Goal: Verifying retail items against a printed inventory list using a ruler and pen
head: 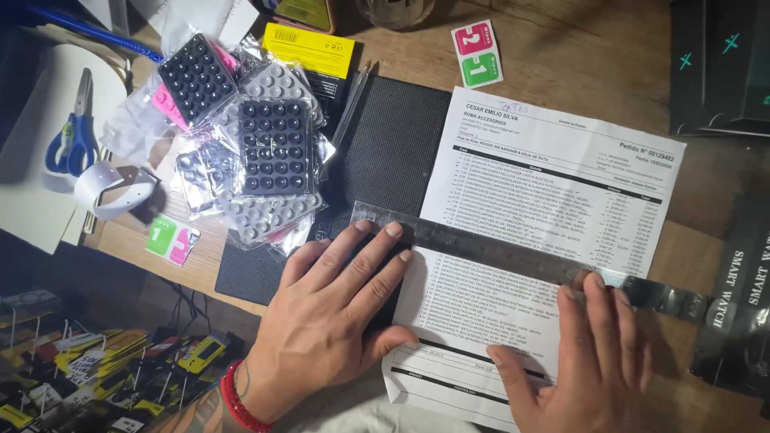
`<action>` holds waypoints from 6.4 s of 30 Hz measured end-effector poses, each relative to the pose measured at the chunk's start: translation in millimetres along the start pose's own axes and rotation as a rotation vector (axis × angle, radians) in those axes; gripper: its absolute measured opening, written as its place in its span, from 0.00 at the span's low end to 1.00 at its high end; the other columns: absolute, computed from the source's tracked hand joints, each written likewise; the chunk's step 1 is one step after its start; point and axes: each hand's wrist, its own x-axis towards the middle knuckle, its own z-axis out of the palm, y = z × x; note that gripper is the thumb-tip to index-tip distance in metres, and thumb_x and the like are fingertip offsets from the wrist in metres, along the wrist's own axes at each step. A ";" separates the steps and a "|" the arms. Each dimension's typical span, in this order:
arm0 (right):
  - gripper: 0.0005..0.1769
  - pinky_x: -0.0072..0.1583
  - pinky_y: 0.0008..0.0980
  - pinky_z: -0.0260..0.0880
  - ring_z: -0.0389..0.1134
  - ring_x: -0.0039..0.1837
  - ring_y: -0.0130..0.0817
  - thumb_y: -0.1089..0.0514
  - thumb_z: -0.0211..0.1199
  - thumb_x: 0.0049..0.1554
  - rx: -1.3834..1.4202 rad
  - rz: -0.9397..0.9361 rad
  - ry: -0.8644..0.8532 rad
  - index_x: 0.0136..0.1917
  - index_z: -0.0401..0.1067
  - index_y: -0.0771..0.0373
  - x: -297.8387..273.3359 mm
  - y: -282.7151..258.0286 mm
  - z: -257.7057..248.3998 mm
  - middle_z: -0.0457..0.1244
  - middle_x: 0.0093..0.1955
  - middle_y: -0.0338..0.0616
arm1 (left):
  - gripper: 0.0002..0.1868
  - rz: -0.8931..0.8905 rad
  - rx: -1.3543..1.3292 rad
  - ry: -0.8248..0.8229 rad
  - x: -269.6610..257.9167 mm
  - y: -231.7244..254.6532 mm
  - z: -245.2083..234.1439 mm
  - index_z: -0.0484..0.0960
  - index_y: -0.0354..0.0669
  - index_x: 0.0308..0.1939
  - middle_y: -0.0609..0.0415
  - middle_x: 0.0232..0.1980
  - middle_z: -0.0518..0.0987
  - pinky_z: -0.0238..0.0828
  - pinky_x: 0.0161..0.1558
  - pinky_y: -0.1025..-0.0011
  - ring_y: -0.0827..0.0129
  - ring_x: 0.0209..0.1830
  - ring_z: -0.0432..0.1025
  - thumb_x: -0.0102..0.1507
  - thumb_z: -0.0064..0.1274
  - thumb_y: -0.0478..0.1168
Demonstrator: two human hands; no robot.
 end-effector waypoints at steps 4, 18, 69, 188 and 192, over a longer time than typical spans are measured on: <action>0.48 0.72 0.59 0.60 0.62 0.78 0.60 0.28 0.59 0.51 0.013 -0.020 0.039 0.70 0.72 0.67 3.7 -5.3 -2.9 0.63 0.78 0.58 | 0.36 -0.005 -0.003 0.007 -1.8 0.0 -3.0 0.75 0.47 0.68 0.51 0.75 0.71 0.60 0.61 0.58 0.53 0.73 0.68 0.70 0.32 0.67; 0.51 0.73 0.60 0.55 0.53 0.83 0.55 0.25 0.57 0.52 0.030 0.069 -0.092 0.75 0.65 0.63 0.2 -7.2 -9.6 0.54 0.83 0.52 | 0.35 0.002 0.056 -0.017 -2.0 3.0 3.8 0.76 0.48 0.66 0.51 0.75 0.71 0.62 0.58 0.57 0.53 0.70 0.69 0.69 0.36 0.67; 0.60 0.81 0.45 0.44 0.51 0.86 0.41 0.25 0.51 0.46 1.102 0.397 -0.584 0.78 0.54 0.69 34.9 28.9 -78.2 0.57 0.80 0.54 | 0.09 0.286 -0.301 0.504 -28.6 -76.5 -105.4 0.85 0.38 0.44 0.46 0.48 0.84 0.72 0.41 0.68 0.64 0.42 0.81 0.68 0.55 0.40; 0.28 0.51 0.67 0.79 0.73 0.57 0.65 0.71 0.61 0.54 1.901 0.950 -0.200 0.68 0.67 0.67 15.8 -147.5 -4.1 0.70 0.57 0.65 | 0.40 0.055 -0.288 0.104 -18.0 -115.7 -81.2 0.66 0.28 0.69 0.24 0.69 0.67 0.59 0.73 0.43 0.33 0.70 0.65 0.57 0.66 0.38; 0.30 0.59 0.69 0.68 0.66 0.62 0.64 0.76 0.51 0.56 1.700 1.334 -0.141 0.71 0.65 0.70 37.2 -158.2 -20.5 0.65 0.60 0.68 | 0.22 0.160 0.137 0.051 -27.7 -138.6 -62.8 0.73 0.18 0.59 0.28 0.61 0.76 0.67 0.69 0.54 0.43 0.64 0.69 0.63 0.45 0.31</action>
